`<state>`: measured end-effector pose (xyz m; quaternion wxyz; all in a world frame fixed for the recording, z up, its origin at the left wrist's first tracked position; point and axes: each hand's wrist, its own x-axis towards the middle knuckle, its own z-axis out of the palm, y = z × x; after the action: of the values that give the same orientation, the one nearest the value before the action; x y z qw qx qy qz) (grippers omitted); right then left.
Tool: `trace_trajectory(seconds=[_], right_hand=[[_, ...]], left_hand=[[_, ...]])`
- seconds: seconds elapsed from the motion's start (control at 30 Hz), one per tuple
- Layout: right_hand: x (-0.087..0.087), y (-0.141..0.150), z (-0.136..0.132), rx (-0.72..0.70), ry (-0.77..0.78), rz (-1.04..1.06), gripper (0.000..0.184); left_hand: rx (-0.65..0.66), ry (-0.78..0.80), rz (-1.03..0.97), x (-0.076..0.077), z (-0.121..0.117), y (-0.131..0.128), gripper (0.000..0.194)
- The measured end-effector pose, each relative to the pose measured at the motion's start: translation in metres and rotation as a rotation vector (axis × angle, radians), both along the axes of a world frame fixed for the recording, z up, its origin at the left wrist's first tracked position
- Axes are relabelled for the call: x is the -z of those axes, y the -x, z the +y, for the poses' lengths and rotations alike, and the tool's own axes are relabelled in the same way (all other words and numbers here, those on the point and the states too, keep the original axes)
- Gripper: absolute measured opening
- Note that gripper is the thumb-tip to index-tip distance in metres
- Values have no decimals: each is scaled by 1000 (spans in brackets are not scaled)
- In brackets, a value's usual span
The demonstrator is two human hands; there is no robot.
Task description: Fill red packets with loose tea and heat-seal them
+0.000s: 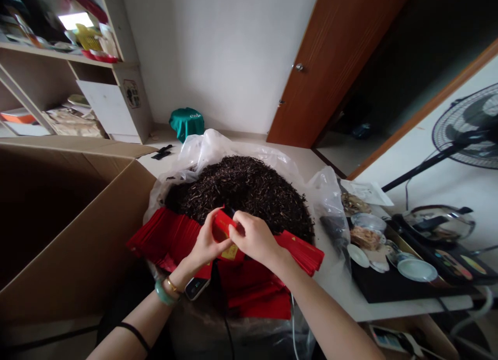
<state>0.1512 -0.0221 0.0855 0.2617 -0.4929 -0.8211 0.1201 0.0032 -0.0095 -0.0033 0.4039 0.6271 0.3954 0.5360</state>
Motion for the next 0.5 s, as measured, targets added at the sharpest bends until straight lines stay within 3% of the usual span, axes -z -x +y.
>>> trace_trajectory(seconds=[0.17, 0.23, 0.37, 0.5], right_hand=[[15, -18, -11, 29, 86, 250, 7], [22, -21, -15, 50, 166, 368, 9], [43, -22, -20, 164, 231, 681, 31], [60, -25, -20, 228, 313, 864, 34]], left_hand=[[207, 240, -214, -10, -4, -1, 41], [226, 261, -241, -12, -5, -2, 41], [245, 283, -277, -16, -8, -6, 42], [283, 355, -303, -14, -14, -12, 41]])
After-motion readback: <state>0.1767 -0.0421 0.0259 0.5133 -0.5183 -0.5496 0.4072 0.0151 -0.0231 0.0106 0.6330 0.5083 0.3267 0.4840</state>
